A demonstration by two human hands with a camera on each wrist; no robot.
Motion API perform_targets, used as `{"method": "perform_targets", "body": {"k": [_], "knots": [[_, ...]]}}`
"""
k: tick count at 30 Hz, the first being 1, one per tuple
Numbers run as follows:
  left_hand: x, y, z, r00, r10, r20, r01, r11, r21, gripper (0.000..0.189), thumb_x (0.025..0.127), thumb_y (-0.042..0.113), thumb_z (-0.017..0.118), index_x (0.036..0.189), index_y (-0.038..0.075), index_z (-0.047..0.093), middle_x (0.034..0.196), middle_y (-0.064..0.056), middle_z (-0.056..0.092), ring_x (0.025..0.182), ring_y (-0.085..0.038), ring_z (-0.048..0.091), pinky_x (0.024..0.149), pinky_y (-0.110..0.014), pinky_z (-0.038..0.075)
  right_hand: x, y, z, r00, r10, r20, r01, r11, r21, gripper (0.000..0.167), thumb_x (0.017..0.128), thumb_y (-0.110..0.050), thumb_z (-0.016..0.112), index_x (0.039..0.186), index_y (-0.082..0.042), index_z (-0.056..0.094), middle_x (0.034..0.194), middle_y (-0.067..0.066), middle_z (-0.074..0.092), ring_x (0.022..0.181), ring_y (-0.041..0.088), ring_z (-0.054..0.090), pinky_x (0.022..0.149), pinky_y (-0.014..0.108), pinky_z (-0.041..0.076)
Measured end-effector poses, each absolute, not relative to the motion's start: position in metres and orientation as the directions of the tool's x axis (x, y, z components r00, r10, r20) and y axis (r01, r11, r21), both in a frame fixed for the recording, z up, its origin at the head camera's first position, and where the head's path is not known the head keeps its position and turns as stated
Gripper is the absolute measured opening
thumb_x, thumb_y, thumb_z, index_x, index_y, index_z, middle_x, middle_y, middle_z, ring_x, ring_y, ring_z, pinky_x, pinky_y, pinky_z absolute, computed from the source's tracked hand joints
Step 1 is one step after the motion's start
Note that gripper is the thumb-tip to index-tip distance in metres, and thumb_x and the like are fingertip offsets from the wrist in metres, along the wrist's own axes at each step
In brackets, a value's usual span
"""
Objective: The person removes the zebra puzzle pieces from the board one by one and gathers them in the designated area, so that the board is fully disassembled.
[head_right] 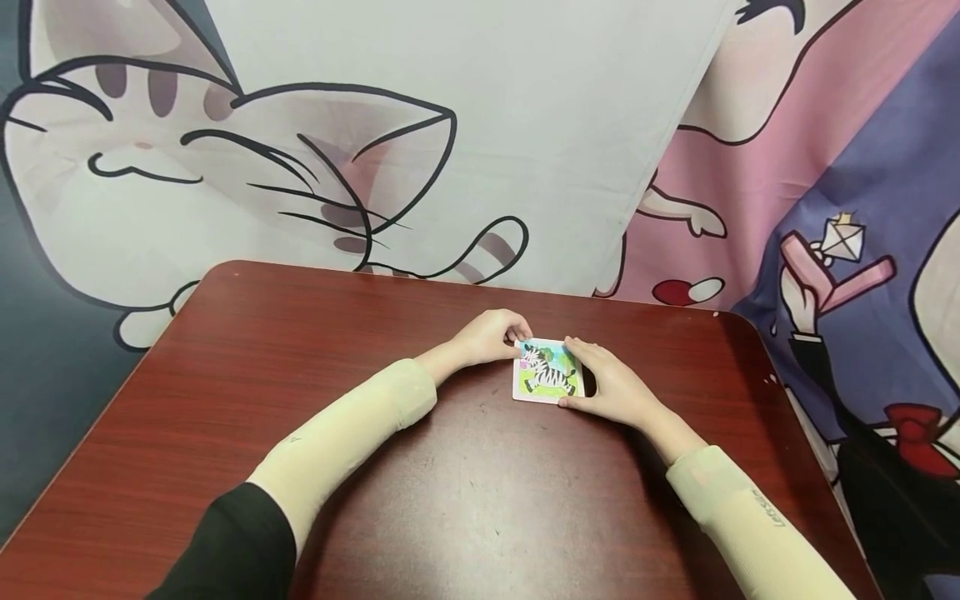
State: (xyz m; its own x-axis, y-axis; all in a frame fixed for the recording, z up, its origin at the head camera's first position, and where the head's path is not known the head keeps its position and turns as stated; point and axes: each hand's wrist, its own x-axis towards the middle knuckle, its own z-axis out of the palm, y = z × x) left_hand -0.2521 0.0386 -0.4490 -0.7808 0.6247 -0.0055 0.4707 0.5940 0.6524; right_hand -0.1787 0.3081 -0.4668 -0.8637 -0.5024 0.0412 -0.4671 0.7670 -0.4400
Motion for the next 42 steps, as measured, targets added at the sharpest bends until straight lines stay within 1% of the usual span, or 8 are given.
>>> {"method": "perform_targets", "body": {"k": [5,11,17,25,34,42], "knots": [[-0.251,0.041,-0.451,-0.775,0.632,-0.011,0.506,0.631,0.588,0.027,0.094,0.015,0.081,0.120,0.009,0.074,0.120,-0.006,0.073,0.107,-0.018,0.065,0.097,-0.028,0.052,-0.178,0.308,-0.466,-0.862,-0.505,0.044,-0.470,0.764,-0.442,0.098,0.083,-0.034,0.091,0.160,0.002,0.042,0.164,0.024,0.045,0.150,0.046,0.043,0.120,0.067,0.035],[-0.250,0.042,-0.451,-0.775,0.632,-0.003,0.525,0.648,0.552,0.026,0.094,0.018,0.081,0.119,0.010,0.077,0.120,-0.004,0.074,0.106,-0.016,0.066,0.098,-0.028,0.053,-0.178,0.308,-0.467,-0.860,-0.507,0.047,-0.475,0.765,-0.435,0.098,0.082,-0.033,0.091,0.159,0.003,0.042,0.164,0.024,0.045,0.150,0.047,0.043,0.120,0.067,0.035],[-0.251,0.043,-0.451,-0.770,0.638,0.004,0.544,0.653,0.526,0.026,0.095,0.019,0.080,0.120,0.010,0.078,0.122,-0.003,0.074,0.111,-0.016,0.066,0.103,-0.030,0.052,-0.178,0.308,-0.466,-0.854,-0.516,0.069,-0.492,0.756,-0.431,0.097,0.081,-0.031,0.092,0.158,0.004,0.043,0.163,0.025,0.046,0.151,0.047,0.042,0.120,0.066,0.034],[-0.252,0.045,-0.453,-0.764,0.645,0.017,0.550,0.637,0.540,0.029,0.094,0.020,0.082,0.121,0.010,0.077,0.122,-0.003,0.075,0.107,-0.016,0.066,0.099,-0.030,0.053,-0.178,0.308,-0.466,-0.854,-0.516,0.066,-0.492,0.759,-0.425,0.097,0.081,-0.030,0.092,0.158,0.004,0.043,0.163,0.024,0.046,0.151,0.047,0.042,0.120,0.066,0.034],[-0.252,0.049,-0.448,-0.752,0.659,-0.013,0.546,0.634,0.548,0.030,0.094,0.019,0.083,0.121,0.009,0.077,0.120,-0.005,0.074,0.110,-0.018,0.066,0.100,-0.031,0.053,-0.178,0.308,-0.468,-0.853,-0.517,0.065,-0.492,0.758,-0.429,0.097,0.082,-0.031,0.092,0.158,0.003,0.043,0.164,0.024,0.045,0.151,0.046,0.042,0.119,0.066,0.035],[-0.256,0.049,-0.450,-0.766,0.642,-0.041,0.505,0.640,0.578,0.031,0.093,0.018,0.083,0.121,0.009,0.076,0.120,-0.005,0.076,0.110,-0.017,0.066,0.101,-0.030,0.053,-0.179,0.308,-0.468,-0.852,-0.520,0.063,-0.495,0.760,-0.421,0.097,0.082,-0.032,0.091,0.158,0.003,0.043,0.164,0.023,0.046,0.152,0.047,0.041,0.121,0.066,0.034]]}}
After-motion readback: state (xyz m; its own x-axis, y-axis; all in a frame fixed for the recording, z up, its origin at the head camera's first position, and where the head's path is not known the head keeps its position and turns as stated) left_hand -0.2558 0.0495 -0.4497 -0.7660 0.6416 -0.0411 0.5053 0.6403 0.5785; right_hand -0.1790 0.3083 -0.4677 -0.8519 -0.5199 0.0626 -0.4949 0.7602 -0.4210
